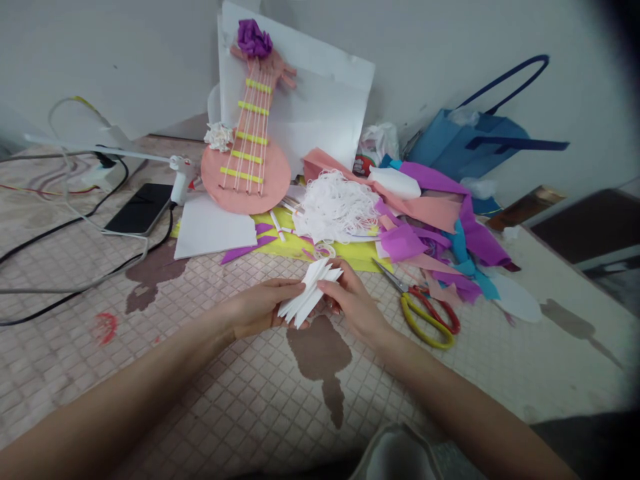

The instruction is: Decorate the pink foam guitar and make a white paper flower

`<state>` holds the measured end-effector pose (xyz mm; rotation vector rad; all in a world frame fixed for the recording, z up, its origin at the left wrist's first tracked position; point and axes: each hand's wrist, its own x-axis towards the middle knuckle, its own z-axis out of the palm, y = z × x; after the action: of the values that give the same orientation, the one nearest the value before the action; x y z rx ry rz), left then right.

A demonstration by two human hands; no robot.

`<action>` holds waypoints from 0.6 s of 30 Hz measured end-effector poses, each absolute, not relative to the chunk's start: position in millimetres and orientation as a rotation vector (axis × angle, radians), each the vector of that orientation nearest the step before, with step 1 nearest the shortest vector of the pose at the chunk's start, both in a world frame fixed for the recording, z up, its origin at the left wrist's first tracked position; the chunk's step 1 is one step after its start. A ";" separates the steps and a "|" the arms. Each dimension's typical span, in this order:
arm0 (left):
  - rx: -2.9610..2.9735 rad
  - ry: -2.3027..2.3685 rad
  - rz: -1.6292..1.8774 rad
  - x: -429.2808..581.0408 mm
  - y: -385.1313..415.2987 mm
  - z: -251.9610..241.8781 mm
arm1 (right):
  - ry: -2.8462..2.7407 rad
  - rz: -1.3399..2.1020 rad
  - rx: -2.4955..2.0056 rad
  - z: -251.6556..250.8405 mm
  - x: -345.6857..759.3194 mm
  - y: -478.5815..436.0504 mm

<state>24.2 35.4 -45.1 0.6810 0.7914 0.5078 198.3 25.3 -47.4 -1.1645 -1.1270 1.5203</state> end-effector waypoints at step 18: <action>0.645 0.758 0.510 26.3 33.0 -47.1 | -1.127 1.556 -1.108 -49.7 195.0 25.0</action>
<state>26.3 33.0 -47.1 0.6445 0.7581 0.5103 195.0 25.0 -49.7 -1.1076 -1.1269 1.5555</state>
